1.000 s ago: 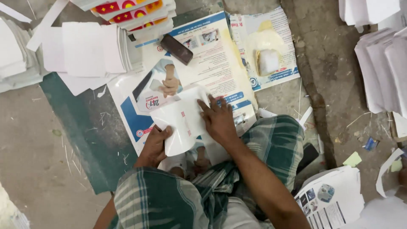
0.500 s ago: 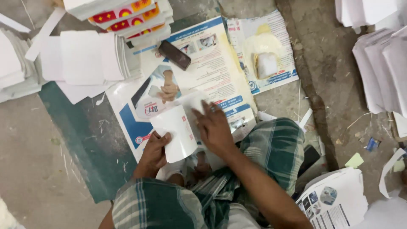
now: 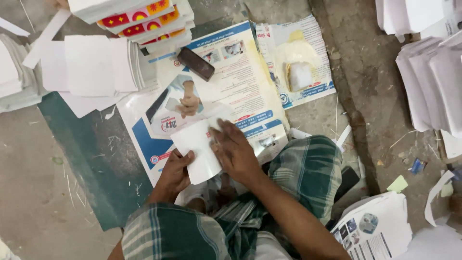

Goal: The recorder is folding and gluing paper sheets to assemble gift boxes.

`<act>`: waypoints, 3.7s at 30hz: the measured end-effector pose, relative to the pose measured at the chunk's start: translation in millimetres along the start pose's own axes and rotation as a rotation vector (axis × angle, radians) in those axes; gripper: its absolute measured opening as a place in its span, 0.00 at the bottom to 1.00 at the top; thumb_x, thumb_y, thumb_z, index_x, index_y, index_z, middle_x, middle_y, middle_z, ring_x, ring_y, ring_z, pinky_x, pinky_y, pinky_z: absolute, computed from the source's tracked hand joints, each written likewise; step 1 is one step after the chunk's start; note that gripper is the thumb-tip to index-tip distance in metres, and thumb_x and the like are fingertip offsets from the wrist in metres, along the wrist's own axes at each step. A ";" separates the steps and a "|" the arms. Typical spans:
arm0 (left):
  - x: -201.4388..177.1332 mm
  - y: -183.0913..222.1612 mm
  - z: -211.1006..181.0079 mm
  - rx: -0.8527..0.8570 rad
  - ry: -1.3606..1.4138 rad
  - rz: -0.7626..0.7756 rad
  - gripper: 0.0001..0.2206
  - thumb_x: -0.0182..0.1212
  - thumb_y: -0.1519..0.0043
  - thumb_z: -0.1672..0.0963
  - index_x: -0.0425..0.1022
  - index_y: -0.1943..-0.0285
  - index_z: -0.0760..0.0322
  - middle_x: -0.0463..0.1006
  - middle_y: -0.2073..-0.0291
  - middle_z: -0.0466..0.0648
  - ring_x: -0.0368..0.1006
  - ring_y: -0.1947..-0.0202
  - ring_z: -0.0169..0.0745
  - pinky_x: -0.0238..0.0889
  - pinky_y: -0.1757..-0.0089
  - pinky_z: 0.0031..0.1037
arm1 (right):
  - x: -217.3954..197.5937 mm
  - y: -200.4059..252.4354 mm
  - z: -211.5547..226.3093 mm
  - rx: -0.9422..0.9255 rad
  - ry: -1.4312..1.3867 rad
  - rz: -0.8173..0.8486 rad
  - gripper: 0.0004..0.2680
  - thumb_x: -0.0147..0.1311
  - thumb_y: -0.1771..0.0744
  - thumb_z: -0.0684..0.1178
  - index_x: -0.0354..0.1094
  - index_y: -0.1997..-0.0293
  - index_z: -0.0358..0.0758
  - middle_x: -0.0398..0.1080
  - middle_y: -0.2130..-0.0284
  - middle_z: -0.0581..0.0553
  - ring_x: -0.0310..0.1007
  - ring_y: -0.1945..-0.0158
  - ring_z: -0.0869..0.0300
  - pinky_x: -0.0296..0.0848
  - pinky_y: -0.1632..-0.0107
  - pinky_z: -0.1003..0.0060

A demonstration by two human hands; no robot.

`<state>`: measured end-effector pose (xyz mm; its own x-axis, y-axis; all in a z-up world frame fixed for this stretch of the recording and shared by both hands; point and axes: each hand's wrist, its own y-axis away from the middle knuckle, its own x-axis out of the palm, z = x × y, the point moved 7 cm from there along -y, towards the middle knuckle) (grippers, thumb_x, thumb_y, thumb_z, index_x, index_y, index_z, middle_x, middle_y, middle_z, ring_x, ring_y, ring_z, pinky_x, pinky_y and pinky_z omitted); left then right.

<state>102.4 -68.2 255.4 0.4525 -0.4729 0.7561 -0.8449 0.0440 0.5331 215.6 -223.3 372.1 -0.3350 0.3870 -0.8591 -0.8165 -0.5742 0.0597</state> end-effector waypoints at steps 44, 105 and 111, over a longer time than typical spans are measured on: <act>-5.6 3.6 2.4 0.067 0.013 0.015 0.29 0.69 0.43 0.59 0.64 0.31 0.69 0.77 0.44 0.52 0.78 0.45 0.44 0.76 0.46 0.39 | 4.1 6.3 0.5 -0.154 -0.104 -0.097 0.13 0.54 0.31 0.48 0.68 0.38 0.47 0.57 0.28 0.30 0.57 0.26 0.38 0.53 0.24 0.45; 114.3 130.5 -235.1 0.766 -0.992 -0.399 0.06 0.67 0.35 0.60 0.81 0.52 0.68 0.83 0.65 0.48 0.76 0.70 0.29 0.71 0.68 0.22 | 32.5 -16.9 -37.2 -0.072 -0.034 -0.100 0.17 0.45 0.28 0.51 0.59 0.28 0.48 0.59 0.32 0.27 0.58 0.31 0.34 0.56 0.30 0.42; 158.8 96.9 -284.2 1.117 -1.736 -0.587 0.08 0.68 0.32 0.60 0.81 0.51 0.77 0.81 0.66 0.58 0.79 0.69 0.46 0.70 0.61 0.32 | 38.7 -21.5 -39.6 -0.009 -0.012 -0.010 0.18 0.46 0.30 0.51 0.60 0.29 0.46 0.64 0.37 0.27 0.59 0.33 0.33 0.56 0.33 0.42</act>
<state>173.4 111.0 535.1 0.5551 -0.3832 -0.7383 -0.8064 -0.4657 -0.3646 238.8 -224.6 317.5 -0.3321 0.4012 -0.8537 -0.8155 -0.5769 0.0461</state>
